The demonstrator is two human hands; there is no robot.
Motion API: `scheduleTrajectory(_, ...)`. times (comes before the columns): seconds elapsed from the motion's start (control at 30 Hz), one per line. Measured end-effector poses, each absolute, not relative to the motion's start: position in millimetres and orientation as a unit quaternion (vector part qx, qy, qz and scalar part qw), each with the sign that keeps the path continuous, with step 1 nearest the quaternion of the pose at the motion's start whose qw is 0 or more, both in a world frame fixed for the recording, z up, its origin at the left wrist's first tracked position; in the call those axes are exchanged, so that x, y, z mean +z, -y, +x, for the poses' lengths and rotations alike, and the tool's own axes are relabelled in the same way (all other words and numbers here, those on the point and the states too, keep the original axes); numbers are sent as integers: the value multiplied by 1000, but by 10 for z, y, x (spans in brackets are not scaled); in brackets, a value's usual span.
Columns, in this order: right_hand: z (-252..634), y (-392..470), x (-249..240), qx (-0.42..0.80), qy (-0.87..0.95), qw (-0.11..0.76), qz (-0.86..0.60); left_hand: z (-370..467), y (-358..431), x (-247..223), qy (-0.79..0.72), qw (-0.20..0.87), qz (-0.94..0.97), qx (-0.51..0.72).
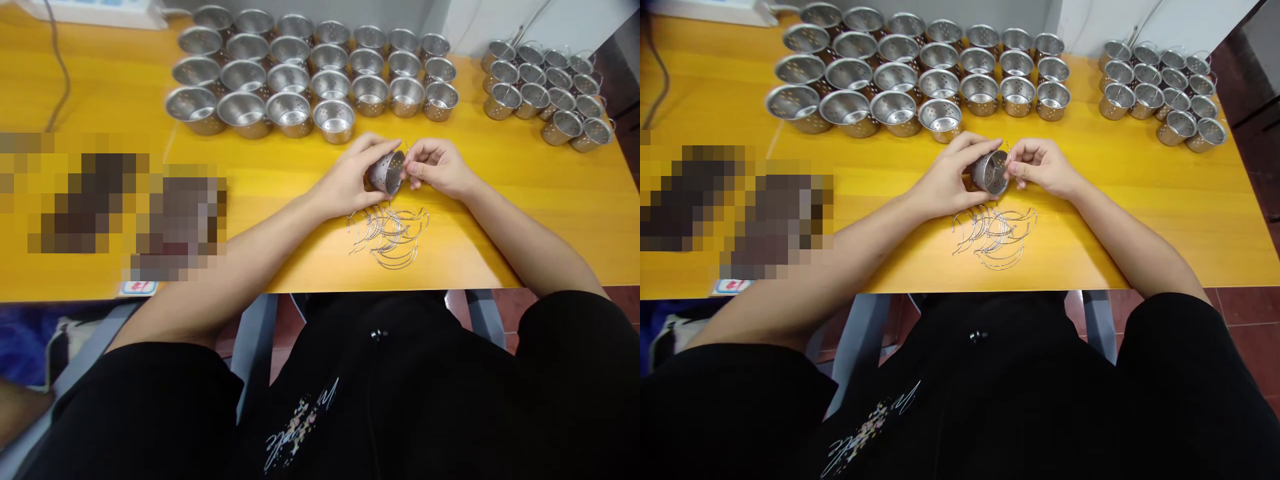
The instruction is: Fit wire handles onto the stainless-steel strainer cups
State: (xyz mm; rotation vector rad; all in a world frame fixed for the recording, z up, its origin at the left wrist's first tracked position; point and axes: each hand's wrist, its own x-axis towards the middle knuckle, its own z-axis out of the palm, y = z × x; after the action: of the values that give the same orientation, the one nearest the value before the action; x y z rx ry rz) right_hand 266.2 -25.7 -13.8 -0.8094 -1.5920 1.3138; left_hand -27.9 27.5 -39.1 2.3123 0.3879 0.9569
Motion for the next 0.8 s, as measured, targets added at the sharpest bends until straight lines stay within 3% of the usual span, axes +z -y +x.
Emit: scheduleTrajectory(0.8,2527,442,-112,463,665,456,-369,-299,-222,-263,-196,308,852,375)
